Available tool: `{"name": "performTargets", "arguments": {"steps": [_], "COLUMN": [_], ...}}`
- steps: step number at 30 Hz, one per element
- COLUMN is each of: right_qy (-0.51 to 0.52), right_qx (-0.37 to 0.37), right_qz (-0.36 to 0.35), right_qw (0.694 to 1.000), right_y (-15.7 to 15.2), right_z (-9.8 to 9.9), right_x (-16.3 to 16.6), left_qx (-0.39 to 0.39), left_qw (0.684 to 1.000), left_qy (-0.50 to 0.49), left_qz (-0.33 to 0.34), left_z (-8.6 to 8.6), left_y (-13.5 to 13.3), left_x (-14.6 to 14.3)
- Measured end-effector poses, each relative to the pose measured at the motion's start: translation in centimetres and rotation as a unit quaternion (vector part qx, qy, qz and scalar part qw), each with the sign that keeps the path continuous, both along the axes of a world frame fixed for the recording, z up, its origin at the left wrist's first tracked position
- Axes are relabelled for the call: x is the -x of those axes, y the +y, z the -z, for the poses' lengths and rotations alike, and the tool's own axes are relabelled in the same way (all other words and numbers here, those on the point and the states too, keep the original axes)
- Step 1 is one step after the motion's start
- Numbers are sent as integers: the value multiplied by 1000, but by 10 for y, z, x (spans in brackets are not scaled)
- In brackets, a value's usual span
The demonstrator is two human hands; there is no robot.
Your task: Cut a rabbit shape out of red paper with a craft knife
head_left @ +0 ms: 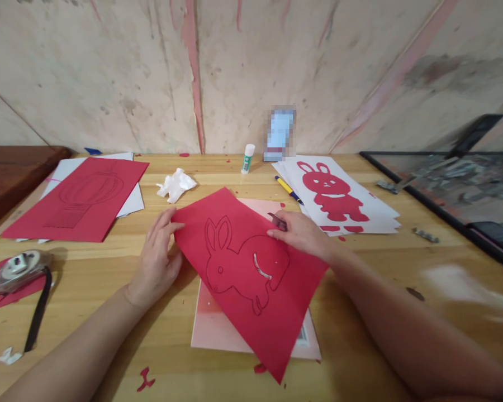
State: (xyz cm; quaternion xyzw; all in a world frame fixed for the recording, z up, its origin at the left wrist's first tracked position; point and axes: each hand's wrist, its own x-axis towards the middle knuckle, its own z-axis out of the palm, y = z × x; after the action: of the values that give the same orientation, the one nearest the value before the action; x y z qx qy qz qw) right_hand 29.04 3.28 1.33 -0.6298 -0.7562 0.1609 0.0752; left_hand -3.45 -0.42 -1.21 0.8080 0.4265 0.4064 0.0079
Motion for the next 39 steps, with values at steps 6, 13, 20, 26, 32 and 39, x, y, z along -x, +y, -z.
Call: {"name": "performTargets", "arguments": {"steps": [6, 13, 20, 26, 32, 39], "right_qy": [103, 472, 408, 381, 472, 519], "right_qx": [43, 198, 314, 275, 187, 143], "right_qz": [46, 132, -32, -46, 122, 189], "right_qw": [993, 849, 857, 881, 853, 821], "right_y": [-5, -16, -29, -23, -16, -11], "right_z": [-6, -8, -13, -3, 9, 4], "right_x": [-4, 6, 14, 8, 18, 13], "left_qx": [216, 379, 432, 448, 464, 501], "left_qw": [955, 831, 799, 763, 734, 724], "left_qy": [-200, -397, -415, -459, -483, -457], "left_qz": [-27, 87, 57, 78, 110, 126], "left_z": [5, -11, -12, -17, -16, -15], "left_y": [-2, -10, -10, -10, -11, -11], "left_x": [-2, -15, -15, -12, -10, -8]}}
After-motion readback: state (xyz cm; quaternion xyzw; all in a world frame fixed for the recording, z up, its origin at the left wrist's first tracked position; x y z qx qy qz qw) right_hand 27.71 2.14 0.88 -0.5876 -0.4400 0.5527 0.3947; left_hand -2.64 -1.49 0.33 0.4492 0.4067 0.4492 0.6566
